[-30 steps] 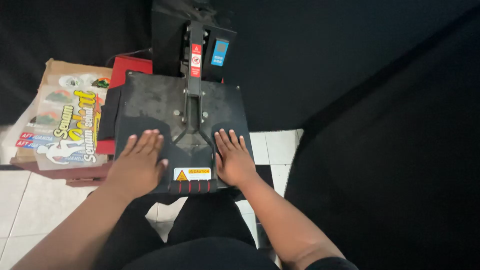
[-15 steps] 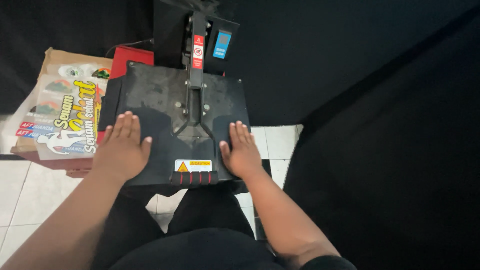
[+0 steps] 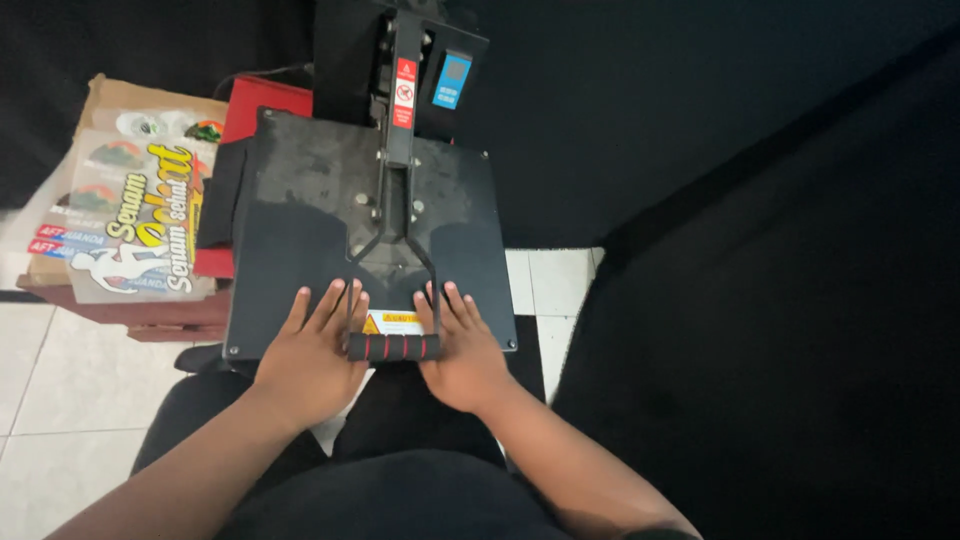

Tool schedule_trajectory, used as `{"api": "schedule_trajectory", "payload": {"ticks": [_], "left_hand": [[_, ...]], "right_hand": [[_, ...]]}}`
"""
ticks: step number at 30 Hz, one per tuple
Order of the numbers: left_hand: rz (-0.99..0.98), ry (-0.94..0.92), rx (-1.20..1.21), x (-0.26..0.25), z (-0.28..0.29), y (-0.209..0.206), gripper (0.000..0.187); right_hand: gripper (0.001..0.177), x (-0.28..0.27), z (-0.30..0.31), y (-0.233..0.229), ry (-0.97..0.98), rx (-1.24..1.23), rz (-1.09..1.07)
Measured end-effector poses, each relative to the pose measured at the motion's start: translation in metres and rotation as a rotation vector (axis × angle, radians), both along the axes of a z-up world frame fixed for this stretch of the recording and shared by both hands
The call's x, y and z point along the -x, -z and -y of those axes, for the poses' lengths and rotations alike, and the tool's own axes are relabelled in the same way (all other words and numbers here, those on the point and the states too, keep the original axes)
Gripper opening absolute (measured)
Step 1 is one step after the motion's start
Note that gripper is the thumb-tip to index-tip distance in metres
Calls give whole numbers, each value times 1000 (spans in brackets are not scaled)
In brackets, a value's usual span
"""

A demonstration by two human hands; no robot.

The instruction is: The person operates a heat press machine to apply a design onto a black t-shirt. They repeatedly open the press, adjust the t-shirt and the transfer sheet, and close the press to apply heat and pressure.

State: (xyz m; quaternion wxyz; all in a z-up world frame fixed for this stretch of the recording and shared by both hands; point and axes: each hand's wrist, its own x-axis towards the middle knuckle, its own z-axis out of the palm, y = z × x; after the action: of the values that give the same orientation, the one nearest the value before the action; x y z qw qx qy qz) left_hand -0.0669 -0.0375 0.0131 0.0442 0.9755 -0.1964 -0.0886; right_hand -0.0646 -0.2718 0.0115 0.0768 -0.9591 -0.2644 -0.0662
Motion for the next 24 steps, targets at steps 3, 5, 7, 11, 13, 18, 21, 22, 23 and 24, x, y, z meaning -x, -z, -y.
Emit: {"api": "schedule_trajectory", "payload": {"ticks": [3, 5, 7, 11, 13, 18, 21, 22, 23, 24], "left_hand": [[41, -17, 34, -13, -25, 7, 80], [192, -231, 73, -30, -54, 25, 73], [215, -265, 22, -31, -55, 40, 73], [85, -314, -46, -51, -44, 41, 80], [89, -287, -44, -53, -41, 17, 80], [191, -261, 3, -51, -37, 6, 77], [176, -271, 14, -48, -37, 1, 78], [166, -275, 19, -48, -36, -1, 77], [156, -281, 23, -47, -36, -3, 77], [158, -285, 17, -46, -36, -5, 77]], "right_hand": [[69, -6, 15, -12, 61, 14, 37], [63, -9, 19, -51, 338, 235, -384], [62, -10, 25, -49, 357, 216, -411], [56, -22, 40, -21, 313, 74, -227], [58, -19, 37, -14, 268, 102, -160], [60, -15, 29, -21, 291, 123, -176], [56, -14, 31, -11, 251, 47, -28], [54, -15, 34, -6, 238, 31, 56], [53, -16, 35, 0, 224, 13, 139], [53, -16, 36, 2, 220, 6, 140]]}}
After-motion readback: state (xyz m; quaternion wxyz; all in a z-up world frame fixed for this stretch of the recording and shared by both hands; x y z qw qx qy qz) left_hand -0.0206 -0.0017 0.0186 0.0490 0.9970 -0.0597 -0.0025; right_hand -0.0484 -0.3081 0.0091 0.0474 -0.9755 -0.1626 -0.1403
